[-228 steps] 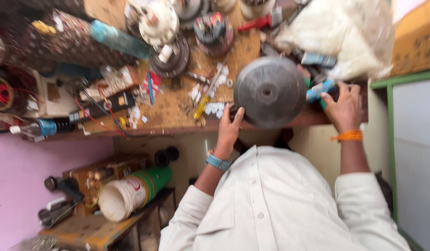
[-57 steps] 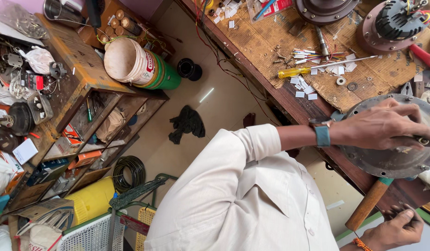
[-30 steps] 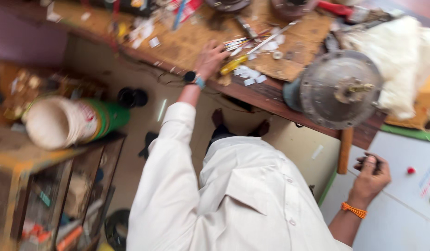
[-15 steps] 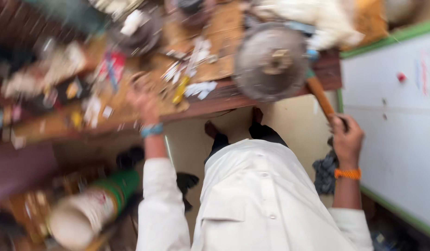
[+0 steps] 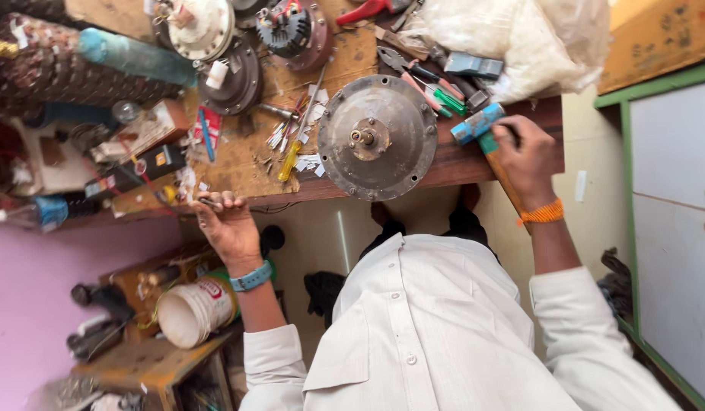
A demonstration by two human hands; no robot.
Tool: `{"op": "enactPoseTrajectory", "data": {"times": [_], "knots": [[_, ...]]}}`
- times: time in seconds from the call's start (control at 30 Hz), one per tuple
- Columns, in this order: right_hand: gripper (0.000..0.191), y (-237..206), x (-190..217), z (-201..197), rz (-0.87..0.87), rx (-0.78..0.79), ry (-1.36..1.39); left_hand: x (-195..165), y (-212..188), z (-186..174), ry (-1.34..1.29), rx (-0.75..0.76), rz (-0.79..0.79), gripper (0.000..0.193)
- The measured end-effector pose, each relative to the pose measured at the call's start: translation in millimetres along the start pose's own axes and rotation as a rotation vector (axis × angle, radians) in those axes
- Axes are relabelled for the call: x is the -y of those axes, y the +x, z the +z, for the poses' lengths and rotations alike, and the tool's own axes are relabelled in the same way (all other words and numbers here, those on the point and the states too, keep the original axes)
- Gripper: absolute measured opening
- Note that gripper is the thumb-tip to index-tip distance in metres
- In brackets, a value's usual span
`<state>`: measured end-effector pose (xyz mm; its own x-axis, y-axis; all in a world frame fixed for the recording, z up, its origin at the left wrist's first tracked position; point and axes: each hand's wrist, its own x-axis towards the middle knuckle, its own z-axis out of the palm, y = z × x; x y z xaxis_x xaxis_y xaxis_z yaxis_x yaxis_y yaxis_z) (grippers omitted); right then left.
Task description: The person works on a circular metal electrical component on a cluttered workbench. They use a hammer to tap the component, a screwdriver to adjust parts, and pliers to manipulate small pieces. The person repeatedly repositions the component and uses different tools to complete the repair.
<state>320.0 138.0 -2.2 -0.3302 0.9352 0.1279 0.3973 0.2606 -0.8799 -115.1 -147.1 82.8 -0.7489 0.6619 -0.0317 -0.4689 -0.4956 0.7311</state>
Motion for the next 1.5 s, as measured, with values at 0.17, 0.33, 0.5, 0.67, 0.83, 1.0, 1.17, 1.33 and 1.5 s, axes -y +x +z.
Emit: {"op": "enactPoseTrajectory", "data": {"times": [0.17,0.33,0.5,0.67,0.83,1.0,1.17,1.33,1.5], "knots": [[0.021,58.2,-26.7,63.8,-0.285,0.253,-0.507,10.9,-55.5,22.3,0.046,-0.089,0.085,0.028],[0.046,82.1,-38.2,101.1,-0.412,0.343,-0.973,11.8,-108.7,7.9,0.134,-0.374,0.207,0.024],[0.047,95.5,-30.9,98.6,-0.411,0.541,-1.127,19.8,-136.1,-1.8,0.143,-0.396,0.238,0.024],[0.017,96.2,-18.1,34.1,-0.291,0.439,-0.250,28.3,-136.9,-1.8,0.150,-0.274,0.122,0.019],[0.028,49.3,12.8,-38.6,0.071,0.164,0.430,46.6,-102.8,-2.7,0.143,-0.274,-0.080,0.016],[0.040,4.3,62.8,-58.7,0.153,0.070,0.856,80.0,-53.7,12.3,0.214,-0.135,-0.226,0.018],[0.059,-32.8,122.3,-38.8,0.241,0.004,0.923,99.4,-15.9,45.7,0.183,0.032,-0.262,0.020],[0.087,-49.2,154.7,-26.6,0.293,0.004,0.737,109.7,-3.8,54.5,0.082,0.078,-0.396,0.021],[0.078,-53.2,153.4,-15.7,0.200,-0.031,0.497,131.4,-3.5,40.9,0.031,-0.021,-0.466,0.021]]}}
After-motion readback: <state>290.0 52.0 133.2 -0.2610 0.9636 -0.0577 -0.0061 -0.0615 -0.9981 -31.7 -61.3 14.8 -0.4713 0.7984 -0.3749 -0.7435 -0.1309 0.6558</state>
